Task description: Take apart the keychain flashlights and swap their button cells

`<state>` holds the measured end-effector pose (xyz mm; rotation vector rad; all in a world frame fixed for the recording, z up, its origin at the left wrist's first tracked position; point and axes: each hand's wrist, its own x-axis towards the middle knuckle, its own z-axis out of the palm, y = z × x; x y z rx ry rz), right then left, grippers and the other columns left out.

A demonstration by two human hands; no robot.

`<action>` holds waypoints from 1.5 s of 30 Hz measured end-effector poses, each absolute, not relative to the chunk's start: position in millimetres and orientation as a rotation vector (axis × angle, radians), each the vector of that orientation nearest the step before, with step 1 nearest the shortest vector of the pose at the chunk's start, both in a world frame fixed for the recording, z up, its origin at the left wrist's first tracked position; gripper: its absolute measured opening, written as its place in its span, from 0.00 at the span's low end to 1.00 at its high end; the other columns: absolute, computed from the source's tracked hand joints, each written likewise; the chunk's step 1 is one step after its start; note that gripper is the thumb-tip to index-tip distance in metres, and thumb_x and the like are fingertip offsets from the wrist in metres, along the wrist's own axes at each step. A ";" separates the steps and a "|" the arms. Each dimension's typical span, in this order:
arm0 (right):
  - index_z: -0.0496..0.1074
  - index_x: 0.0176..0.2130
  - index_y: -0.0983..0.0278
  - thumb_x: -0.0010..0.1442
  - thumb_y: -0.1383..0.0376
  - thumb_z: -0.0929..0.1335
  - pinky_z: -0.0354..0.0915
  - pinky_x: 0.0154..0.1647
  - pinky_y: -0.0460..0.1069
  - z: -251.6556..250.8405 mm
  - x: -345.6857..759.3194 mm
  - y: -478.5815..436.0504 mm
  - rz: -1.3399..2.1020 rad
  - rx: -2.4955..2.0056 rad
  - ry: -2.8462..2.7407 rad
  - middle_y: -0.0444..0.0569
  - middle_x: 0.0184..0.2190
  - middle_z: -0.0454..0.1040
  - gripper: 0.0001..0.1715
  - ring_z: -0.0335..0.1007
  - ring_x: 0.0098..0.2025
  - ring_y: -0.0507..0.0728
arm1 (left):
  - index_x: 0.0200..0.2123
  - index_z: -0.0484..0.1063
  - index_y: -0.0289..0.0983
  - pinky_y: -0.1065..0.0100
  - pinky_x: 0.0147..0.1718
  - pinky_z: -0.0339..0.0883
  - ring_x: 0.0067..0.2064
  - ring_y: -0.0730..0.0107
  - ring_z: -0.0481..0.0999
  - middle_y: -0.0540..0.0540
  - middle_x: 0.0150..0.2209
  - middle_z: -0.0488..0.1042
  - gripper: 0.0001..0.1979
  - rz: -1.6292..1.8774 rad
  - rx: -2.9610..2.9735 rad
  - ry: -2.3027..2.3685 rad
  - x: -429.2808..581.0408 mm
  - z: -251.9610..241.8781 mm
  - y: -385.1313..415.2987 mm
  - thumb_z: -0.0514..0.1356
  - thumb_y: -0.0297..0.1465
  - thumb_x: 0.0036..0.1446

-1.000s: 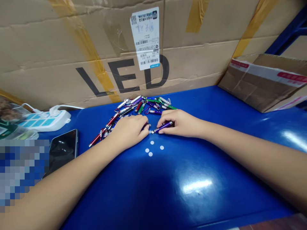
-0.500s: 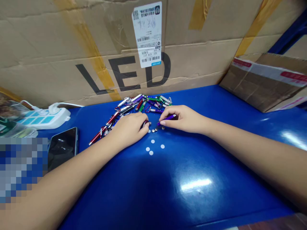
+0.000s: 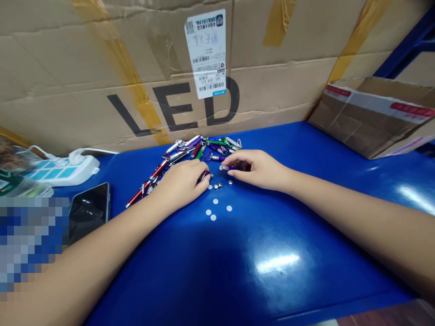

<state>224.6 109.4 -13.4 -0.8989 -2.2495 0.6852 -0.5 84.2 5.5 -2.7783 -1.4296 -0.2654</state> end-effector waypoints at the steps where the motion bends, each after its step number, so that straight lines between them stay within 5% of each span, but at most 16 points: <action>1: 0.75 0.43 0.63 0.57 0.67 0.67 0.67 0.48 0.51 -13.8 224.4 109.5 0.638 -0.888 -2.275 0.48 0.41 0.78 0.12 0.74 0.44 0.55 | 0.39 0.72 0.36 0.64 0.36 0.64 0.37 0.63 0.72 0.45 0.35 0.74 0.11 -0.271 -2.780 -1.428 -0.4 5.7 84.1 0.53 0.34 0.62; 15: 0.74 0.43 0.64 0.61 0.67 0.65 0.65 0.49 0.53 -22.3 219.0 108.8 0.272 -0.770 -2.445 0.51 0.41 0.77 0.11 0.72 0.44 0.57 | 0.43 0.72 0.36 0.62 0.37 0.66 0.38 0.62 0.73 0.46 0.35 0.74 0.10 -0.366 -2.818 -1.474 -1.7 5.0 84.4 0.55 0.32 0.60; 24: 0.75 0.45 0.64 0.62 0.61 0.65 0.60 0.46 0.58 -22.6 225.4 120.5 -0.071 -1.268 -2.251 0.53 0.48 0.74 0.15 0.64 0.49 0.64 | 0.42 0.71 0.37 0.56 0.48 0.66 0.46 0.60 0.73 0.44 0.42 0.75 0.10 -0.654 -2.714 -1.451 -2.3 -1.1 82.7 0.50 0.29 0.63; 34: 0.76 0.37 0.61 0.60 0.62 0.67 0.59 0.43 0.57 -28.5 227.2 127.8 -0.018 -1.208 -2.219 0.52 0.43 0.75 0.08 0.64 0.47 0.63 | 0.43 0.70 0.38 0.55 0.49 0.66 0.46 0.60 0.72 0.44 0.42 0.74 0.10 -0.682 -2.723 -1.496 -1.7 -4.1 83.2 0.51 0.29 0.62; 40: 0.74 0.39 0.62 0.62 0.64 0.66 0.62 0.46 0.55 -20.1 224.2 122.9 0.131 -1.013 -2.128 0.50 0.38 0.77 0.07 0.67 0.41 0.58 | 0.53 0.63 0.36 0.51 0.56 0.60 0.58 0.55 0.65 0.38 0.56 0.67 0.17 -0.859 -2.606 -1.493 -2.7 -6.7 85.9 0.54 0.31 0.61; 45: 0.73 0.40 0.63 0.62 0.63 0.66 0.65 0.42 0.51 -17.1 222.9 116.5 0.291 -0.942 -1.977 0.50 0.38 0.76 0.09 0.70 0.41 0.56 | 0.48 0.69 0.38 0.51 0.52 0.63 0.52 0.58 0.71 0.42 0.49 0.74 0.12 -0.817 -2.671 -1.505 -4.8 -6.4 88.6 0.52 0.35 0.64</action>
